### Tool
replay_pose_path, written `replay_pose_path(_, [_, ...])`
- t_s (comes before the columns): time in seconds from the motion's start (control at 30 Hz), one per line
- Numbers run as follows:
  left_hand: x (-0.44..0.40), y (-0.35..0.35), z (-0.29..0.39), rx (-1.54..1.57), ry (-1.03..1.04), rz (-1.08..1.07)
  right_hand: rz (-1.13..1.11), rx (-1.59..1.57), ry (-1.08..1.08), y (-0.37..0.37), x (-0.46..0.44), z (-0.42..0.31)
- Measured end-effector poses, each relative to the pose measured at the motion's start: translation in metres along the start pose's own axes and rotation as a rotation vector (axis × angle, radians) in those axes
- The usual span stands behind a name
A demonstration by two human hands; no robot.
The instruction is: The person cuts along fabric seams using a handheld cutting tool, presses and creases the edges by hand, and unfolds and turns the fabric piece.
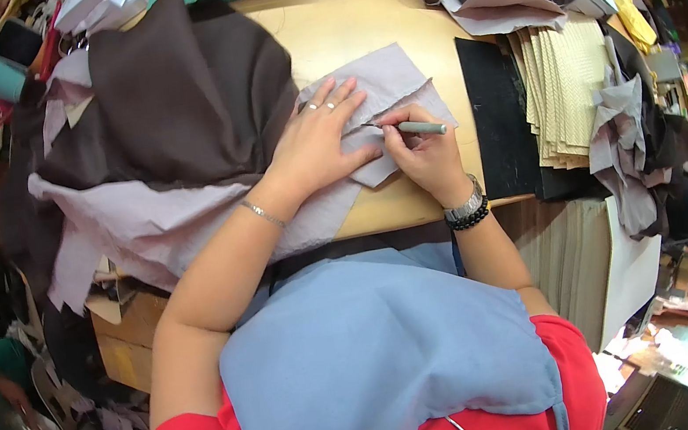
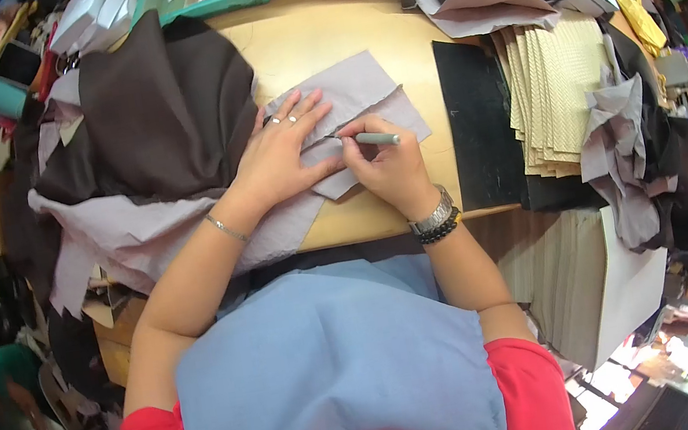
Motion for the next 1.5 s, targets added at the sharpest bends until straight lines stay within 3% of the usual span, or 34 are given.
replay_pose_path(0.2, [0.0,0.001,0.0,0.02,-0.01,-0.029,0.026,0.3,-0.1,0.001,-0.006,-0.023])
replay_pose_path(0.53, [0.0,0.0,0.001,0.017,-0.003,-0.026,0.054,0.428,-0.151,-0.01,-0.019,-0.028])
replay_pose_path(0.8, [-0.001,-0.001,0.002,0.018,-0.01,-0.039,0.236,0.618,-0.166,-0.076,-0.033,-0.024])
replay_pose_path(0.97, [0.002,0.001,-0.001,0.022,-0.023,-0.029,0.321,0.365,-0.13,-0.08,-0.028,-0.027])
replay_pose_path(1.1, [0.0,-0.001,0.001,0.039,-0.031,-0.056,0.158,0.14,-0.037,-0.054,-0.018,-0.028])
replay_pose_path(1.5, [0.0,-0.004,0.003,-0.041,0.003,-0.039,0.093,0.218,-0.023,-0.039,-0.019,-0.021])
Point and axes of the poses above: each hand's wrist, its own x-axis away from the middle knuckle, its own y-axis out of the palm, z = x × y, the point moved 3 cm from there along -x, towards the middle knuckle, and after that the axes turned 14 degrees about -x, right-handed, at the moved point
